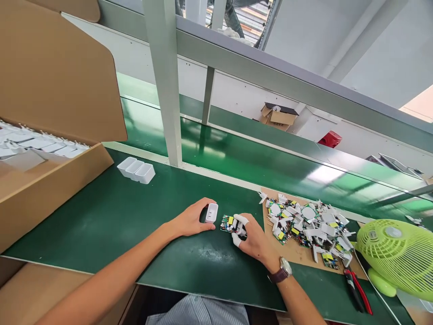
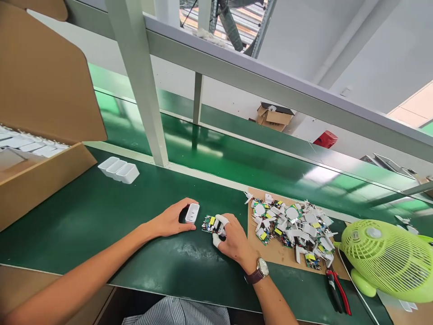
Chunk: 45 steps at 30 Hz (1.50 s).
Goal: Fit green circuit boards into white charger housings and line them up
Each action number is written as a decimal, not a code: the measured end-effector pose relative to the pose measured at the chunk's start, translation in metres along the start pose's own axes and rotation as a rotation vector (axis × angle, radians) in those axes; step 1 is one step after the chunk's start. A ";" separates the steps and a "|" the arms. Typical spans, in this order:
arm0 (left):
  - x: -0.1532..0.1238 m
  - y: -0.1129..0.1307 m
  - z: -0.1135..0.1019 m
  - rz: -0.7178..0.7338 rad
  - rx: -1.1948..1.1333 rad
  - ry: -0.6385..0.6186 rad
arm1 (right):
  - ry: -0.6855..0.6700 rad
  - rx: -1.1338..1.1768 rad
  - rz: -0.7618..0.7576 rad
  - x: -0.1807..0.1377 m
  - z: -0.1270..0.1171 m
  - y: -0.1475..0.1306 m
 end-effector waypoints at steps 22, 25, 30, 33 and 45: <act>-0.017 0.014 0.004 0.316 0.034 0.082 | 0.121 -0.225 -0.103 0.022 -0.019 -0.072; -0.017 0.015 0.004 0.335 0.051 0.081 | 0.092 -0.241 -0.100 0.025 -0.018 -0.073; -0.017 0.018 0.005 0.357 0.074 0.078 | 0.075 -0.260 -0.105 0.028 -0.017 -0.075; -0.017 0.017 0.005 0.348 0.071 0.082 | 0.070 -0.275 -0.110 0.029 -0.016 -0.074; -0.017 0.015 0.007 0.359 0.075 0.095 | 0.071 -0.315 -0.135 0.030 -0.017 -0.076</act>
Point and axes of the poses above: each hand's wrist, its own x-axis towards the middle knuckle, its own z-axis out of the palm, y = z × x, the point moved 6 cm from there along x, towards the middle knuckle, and after that the axes turned 2 degrees about -x, right-handed, at the moved point
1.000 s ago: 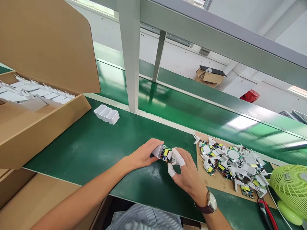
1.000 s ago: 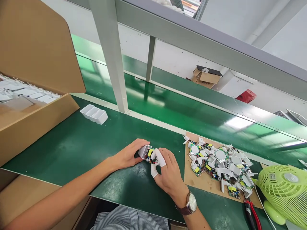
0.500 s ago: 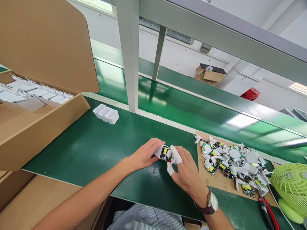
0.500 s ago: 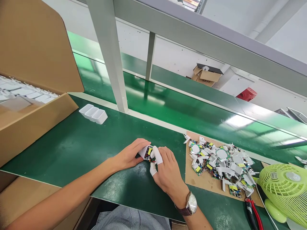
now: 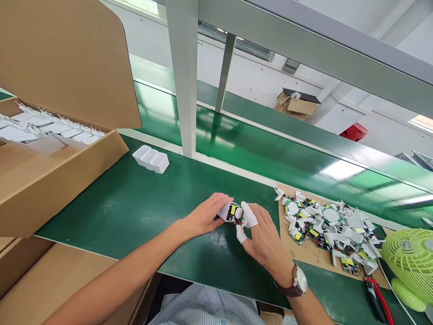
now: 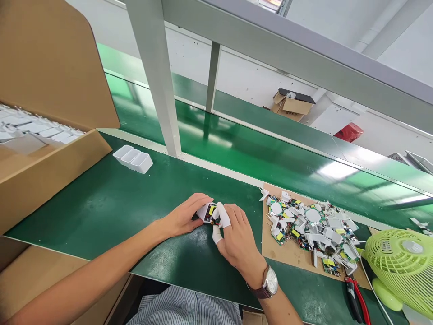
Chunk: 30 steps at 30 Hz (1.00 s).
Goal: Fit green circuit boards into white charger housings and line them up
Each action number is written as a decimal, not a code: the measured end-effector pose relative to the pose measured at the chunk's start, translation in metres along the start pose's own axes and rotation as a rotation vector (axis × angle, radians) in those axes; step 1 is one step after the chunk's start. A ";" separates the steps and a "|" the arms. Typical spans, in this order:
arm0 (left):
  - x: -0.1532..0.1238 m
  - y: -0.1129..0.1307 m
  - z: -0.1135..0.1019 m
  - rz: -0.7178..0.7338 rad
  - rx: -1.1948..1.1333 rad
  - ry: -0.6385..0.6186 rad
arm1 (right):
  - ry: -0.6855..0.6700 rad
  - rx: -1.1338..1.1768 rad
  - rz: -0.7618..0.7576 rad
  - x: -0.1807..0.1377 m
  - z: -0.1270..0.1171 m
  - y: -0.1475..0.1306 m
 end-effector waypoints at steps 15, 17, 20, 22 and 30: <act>-0.001 -0.003 0.003 0.001 0.003 0.017 | 0.011 -0.003 0.008 0.002 -0.005 0.002; -0.001 -0.004 0.004 -0.004 0.010 0.018 | 0.012 -0.007 0.002 0.003 -0.006 0.002; 0.000 -0.003 0.002 -0.010 0.014 0.022 | 0.028 -0.003 -0.010 0.003 -0.006 0.002; 0.000 -0.003 0.002 -0.010 0.010 0.022 | 0.042 0.003 -0.021 0.002 -0.005 0.003; 0.001 -0.001 0.001 -0.004 -0.005 0.029 | 0.024 -0.018 -0.020 -0.001 -0.002 0.005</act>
Point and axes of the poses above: each hand's wrist, its own x-axis towards the middle knuckle, its own z-axis out of the palm, y = z × x, the point moved 6 cm from there along x, towards the middle knuckle, and after that the axes turned 2 degrees about -x, right-handed, at the moved point
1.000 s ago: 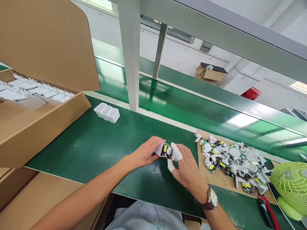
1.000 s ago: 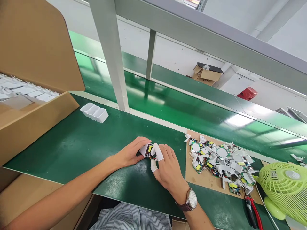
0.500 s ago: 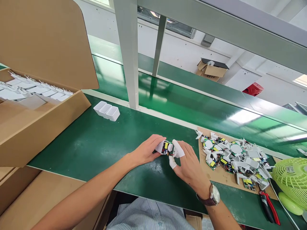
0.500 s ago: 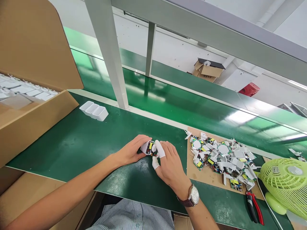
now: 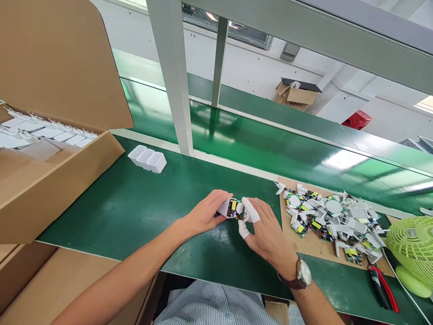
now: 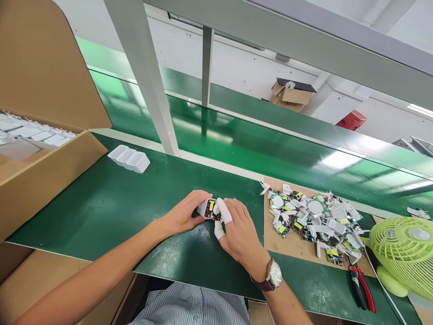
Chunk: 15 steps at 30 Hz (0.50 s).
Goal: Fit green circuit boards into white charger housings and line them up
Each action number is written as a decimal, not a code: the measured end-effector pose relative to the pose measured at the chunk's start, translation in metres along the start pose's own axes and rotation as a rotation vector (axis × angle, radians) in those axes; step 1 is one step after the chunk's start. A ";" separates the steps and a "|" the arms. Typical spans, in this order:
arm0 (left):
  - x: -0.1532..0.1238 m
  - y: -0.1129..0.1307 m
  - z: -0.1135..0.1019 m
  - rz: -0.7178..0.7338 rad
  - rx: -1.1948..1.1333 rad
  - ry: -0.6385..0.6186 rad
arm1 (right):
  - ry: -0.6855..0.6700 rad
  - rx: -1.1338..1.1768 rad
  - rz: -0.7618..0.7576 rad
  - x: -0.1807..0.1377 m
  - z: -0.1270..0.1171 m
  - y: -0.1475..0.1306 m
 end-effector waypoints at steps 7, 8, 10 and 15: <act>0.001 0.001 -0.001 0.005 0.026 -0.008 | 0.007 -0.005 -0.002 0.000 0.002 -0.001; 0.001 0.001 -0.001 0.002 0.027 -0.010 | 0.004 0.003 0.001 0.000 0.003 0.000; 0.001 0.000 0.000 -0.008 0.024 -0.014 | -0.004 0.016 0.009 0.000 0.003 0.001; 0.001 0.000 -0.001 -0.008 0.026 -0.009 | -0.026 -0.003 0.004 0.001 0.004 0.002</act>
Point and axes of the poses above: each hand's wrist, its own x-axis towards the middle knuckle, its own z-axis out of the palm, y = z × x, the point moved 6 cm from there along x, towards the middle knuckle, and after that the axes turned 2 degrees about -x, right-handed, at the moved point
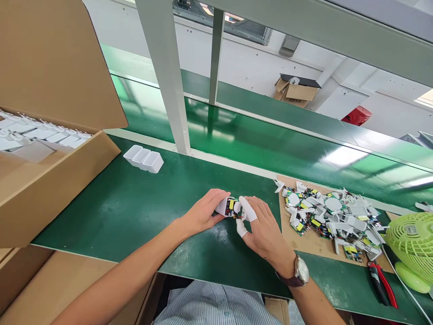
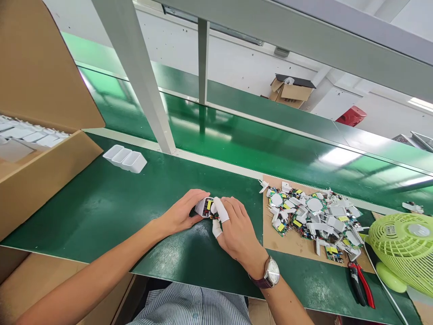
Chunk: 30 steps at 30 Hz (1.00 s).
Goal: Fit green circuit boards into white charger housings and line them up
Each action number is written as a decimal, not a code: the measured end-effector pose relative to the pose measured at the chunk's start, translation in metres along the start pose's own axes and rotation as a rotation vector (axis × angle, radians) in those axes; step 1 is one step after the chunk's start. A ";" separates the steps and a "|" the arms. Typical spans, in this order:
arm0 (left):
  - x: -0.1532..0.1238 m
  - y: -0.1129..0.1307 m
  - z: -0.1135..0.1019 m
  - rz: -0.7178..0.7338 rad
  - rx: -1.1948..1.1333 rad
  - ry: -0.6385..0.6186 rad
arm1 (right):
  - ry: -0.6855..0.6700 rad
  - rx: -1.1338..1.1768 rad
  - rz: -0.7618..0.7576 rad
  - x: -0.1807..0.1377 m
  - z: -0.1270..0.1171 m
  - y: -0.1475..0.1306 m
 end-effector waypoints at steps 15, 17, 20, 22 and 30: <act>0.001 0.002 -0.002 0.032 0.013 0.012 | 0.014 -0.033 -0.020 -0.001 0.001 -0.003; -0.001 0.001 -0.001 0.025 0.013 0.010 | 0.025 -0.024 -0.018 -0.002 0.001 -0.003; -0.002 0.001 0.000 0.020 0.020 0.013 | 0.035 0.001 -0.012 -0.002 -0.001 -0.002; -0.002 0.002 0.000 0.025 0.027 0.019 | 0.033 0.013 -0.008 -0.003 -0.002 -0.002; -0.002 0.009 0.000 0.068 0.045 0.029 | 0.044 -0.009 -0.030 -0.005 -0.003 -0.005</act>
Point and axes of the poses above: each hand's wrist, its own x-axis towards the middle knuckle, its own z-axis out of the palm, y = z × x, the point moved 6 cm from there along x, towards the middle knuckle, and after that the axes turned 2 degrees about -x, right-handed, at the moved point
